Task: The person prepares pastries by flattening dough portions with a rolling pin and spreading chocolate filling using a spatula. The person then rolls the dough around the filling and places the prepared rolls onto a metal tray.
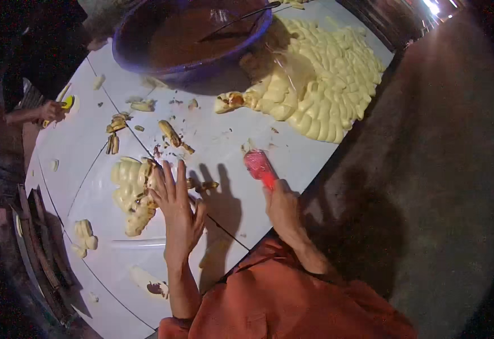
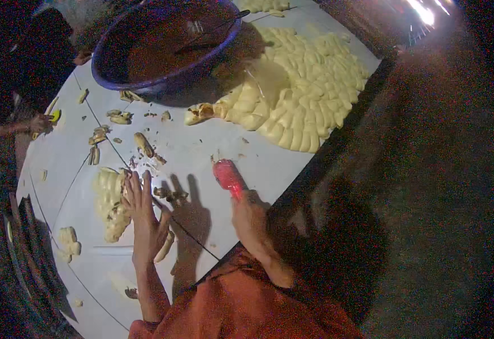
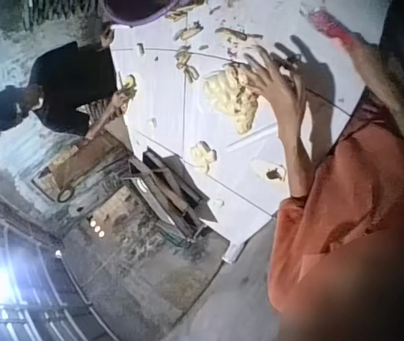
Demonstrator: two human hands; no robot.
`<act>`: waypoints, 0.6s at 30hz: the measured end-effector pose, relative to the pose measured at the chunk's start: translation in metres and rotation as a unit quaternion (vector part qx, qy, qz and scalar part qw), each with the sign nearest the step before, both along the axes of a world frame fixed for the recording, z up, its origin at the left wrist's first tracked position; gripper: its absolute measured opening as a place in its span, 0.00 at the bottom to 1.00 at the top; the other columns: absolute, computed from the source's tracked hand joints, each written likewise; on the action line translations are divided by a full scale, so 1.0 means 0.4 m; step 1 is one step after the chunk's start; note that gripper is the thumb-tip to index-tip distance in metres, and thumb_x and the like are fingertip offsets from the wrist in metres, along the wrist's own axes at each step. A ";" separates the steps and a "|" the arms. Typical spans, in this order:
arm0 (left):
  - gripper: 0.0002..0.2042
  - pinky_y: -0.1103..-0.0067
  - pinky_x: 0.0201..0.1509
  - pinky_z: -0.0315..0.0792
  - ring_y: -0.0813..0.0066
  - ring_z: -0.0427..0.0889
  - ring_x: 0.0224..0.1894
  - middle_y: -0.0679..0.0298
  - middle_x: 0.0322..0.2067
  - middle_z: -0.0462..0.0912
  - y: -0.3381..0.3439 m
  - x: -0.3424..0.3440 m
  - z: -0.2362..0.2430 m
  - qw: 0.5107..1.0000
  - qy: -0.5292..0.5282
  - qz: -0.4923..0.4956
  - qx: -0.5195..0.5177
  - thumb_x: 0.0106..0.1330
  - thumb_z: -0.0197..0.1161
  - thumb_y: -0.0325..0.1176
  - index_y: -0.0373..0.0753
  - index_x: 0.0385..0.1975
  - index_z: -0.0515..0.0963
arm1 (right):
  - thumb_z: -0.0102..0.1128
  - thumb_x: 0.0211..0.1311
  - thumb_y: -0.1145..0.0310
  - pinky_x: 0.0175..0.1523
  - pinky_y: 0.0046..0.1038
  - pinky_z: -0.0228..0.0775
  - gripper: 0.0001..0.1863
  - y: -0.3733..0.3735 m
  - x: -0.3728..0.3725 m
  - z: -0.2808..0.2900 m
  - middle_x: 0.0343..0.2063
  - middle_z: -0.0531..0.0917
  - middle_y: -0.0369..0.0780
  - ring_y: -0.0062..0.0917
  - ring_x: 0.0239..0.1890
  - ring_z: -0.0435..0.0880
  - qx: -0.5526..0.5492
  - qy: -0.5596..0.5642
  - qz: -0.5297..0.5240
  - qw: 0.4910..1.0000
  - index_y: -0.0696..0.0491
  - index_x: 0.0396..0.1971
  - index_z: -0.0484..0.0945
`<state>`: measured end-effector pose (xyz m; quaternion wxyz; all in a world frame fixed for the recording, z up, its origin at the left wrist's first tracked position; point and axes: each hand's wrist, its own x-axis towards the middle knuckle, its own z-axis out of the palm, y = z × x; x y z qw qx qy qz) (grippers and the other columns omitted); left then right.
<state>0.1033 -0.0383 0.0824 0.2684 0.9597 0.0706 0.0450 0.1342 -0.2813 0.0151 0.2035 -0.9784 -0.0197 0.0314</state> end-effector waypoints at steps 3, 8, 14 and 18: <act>0.44 0.40 0.78 0.31 0.41 0.37 0.81 0.50 0.80 0.45 0.014 -0.033 0.020 1.000 -0.005 0.001 -0.023 0.59 0.60 0.26 0.44 0.80 0.51 | 0.54 0.76 0.56 0.39 0.53 0.74 0.18 0.009 0.060 0.010 0.30 0.83 0.57 0.59 0.33 0.84 0.002 0.025 0.021 0.999 0.59 0.42 0.75; 0.42 0.42 0.79 0.32 0.44 0.39 0.82 0.53 0.79 0.50 0.050 -0.123 0.039 0.994 0.001 0.075 -0.084 0.59 0.58 0.24 0.43 0.79 0.55 | 0.51 0.78 0.58 0.37 0.54 0.74 0.17 -0.153 0.206 0.020 0.32 0.85 0.59 0.59 0.36 0.84 -0.012 -0.003 -0.084 0.996 0.60 0.45 0.74; 0.37 0.42 0.78 0.28 0.47 0.44 0.82 0.52 0.79 0.52 0.059 -0.157 0.027 0.995 0.022 0.058 -0.077 0.66 0.61 0.31 0.43 0.78 0.58 | 0.48 0.78 0.54 0.43 0.56 0.76 0.20 0.005 0.162 0.018 0.35 0.84 0.56 0.58 0.36 0.85 -0.007 0.076 0.162 0.984 0.58 0.48 0.74; 0.33 0.39 0.78 0.30 0.45 0.47 0.80 0.51 0.78 0.55 0.047 -0.148 0.008 0.997 0.013 0.065 -0.050 0.67 0.63 0.32 0.42 0.74 0.64 | 0.47 0.79 0.52 0.37 0.58 0.72 0.19 -0.093 0.287 0.014 0.28 0.84 0.55 0.59 0.32 0.83 0.004 0.040 0.125 0.991 0.55 0.46 0.73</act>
